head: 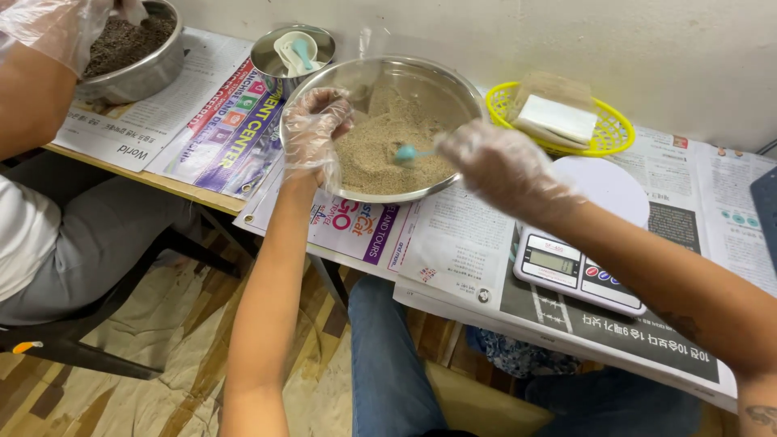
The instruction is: Scooping powder into small bags, weighing them on a scale, and placing them in a storage bin
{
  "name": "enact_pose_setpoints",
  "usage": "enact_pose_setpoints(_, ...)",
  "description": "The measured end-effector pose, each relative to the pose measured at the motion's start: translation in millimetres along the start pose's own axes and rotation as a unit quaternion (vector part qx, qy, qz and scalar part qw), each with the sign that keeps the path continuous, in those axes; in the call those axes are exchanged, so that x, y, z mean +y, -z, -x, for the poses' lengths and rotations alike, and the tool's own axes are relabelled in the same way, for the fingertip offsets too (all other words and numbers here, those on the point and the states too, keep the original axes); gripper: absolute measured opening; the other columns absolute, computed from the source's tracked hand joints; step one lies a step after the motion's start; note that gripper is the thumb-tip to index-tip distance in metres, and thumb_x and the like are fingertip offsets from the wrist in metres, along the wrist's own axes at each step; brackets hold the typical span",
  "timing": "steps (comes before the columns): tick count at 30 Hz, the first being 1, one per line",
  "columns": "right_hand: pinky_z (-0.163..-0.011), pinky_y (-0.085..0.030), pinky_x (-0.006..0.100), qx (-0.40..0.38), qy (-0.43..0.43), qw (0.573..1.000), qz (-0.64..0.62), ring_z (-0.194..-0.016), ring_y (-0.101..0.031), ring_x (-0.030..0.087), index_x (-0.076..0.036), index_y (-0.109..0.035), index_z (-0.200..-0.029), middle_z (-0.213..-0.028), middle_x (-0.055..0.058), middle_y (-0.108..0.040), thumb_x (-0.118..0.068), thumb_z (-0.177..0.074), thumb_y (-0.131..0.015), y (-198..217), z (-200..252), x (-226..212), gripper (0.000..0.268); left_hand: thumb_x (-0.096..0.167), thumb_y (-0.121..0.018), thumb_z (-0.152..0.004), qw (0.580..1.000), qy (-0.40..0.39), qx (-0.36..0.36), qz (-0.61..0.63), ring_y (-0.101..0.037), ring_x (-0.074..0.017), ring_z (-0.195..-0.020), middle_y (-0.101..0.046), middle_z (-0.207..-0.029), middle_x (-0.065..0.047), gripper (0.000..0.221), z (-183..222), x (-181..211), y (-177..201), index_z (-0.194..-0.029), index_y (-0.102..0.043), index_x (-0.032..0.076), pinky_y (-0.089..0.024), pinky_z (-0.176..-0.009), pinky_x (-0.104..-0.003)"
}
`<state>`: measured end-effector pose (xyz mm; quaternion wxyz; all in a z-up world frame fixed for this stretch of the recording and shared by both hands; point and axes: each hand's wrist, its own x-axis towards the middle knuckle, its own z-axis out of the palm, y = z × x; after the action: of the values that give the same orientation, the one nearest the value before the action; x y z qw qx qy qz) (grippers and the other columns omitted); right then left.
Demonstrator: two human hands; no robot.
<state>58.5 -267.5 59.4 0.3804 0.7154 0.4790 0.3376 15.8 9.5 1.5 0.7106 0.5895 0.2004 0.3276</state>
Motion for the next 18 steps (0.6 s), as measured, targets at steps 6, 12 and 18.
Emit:
enact_pose_setpoints(6, -0.081, -0.057, 0.026, 0.03, 0.025, 0.925, -0.379, -0.084, -0.066, 0.015, -0.018, -0.064, -0.116, -0.095, 0.006, -0.067, -0.042, -0.108, -0.053, 17, 5, 0, 0.028, 0.004, -0.081, -0.087, 0.982, 0.039, -0.111, 0.148, -0.074, -0.0217, -0.086, -0.073, -0.092, -0.011, 0.018, 7, -21, -12, -0.102, -0.071, 0.007, -0.068, -0.074, -0.02)
enact_pose_setpoints(12, -0.077, -0.057, 0.044, 0.276, -0.134, 0.69, -0.655, -0.09, -0.071, 0.034, 0.0, -0.072, -0.107, -0.098, 0.021, -0.072, -0.012, -0.099, -0.076, -22, 6, 8, 0.015, 0.0, -0.081, -0.082, 0.981, -0.011, -0.138, 0.132, -0.077, -0.0199, -0.084, -0.077, -0.093, -0.013, 0.024, 58, 8, -63, -0.104, -0.073, 0.005, -0.068, -0.074, -0.023)
enact_pose_setpoints(18, -0.053, -0.055, 0.019, 0.215, -0.205, 0.402, -0.866, -0.063, -0.059, 0.011, 0.0, -0.062, -0.12, -0.087, 0.009, -0.065, -0.002, -0.1, -0.07, -36, 30, 28, 0.021, -0.007, -0.072, -0.086, 0.942, -0.185, -0.232, 0.154, -0.07, -0.0186, -0.066, -0.073, -0.077, -0.012, 0.015, 89, 7, -121, -0.097, -0.069, 0.002, -0.06, -0.06, -0.028)
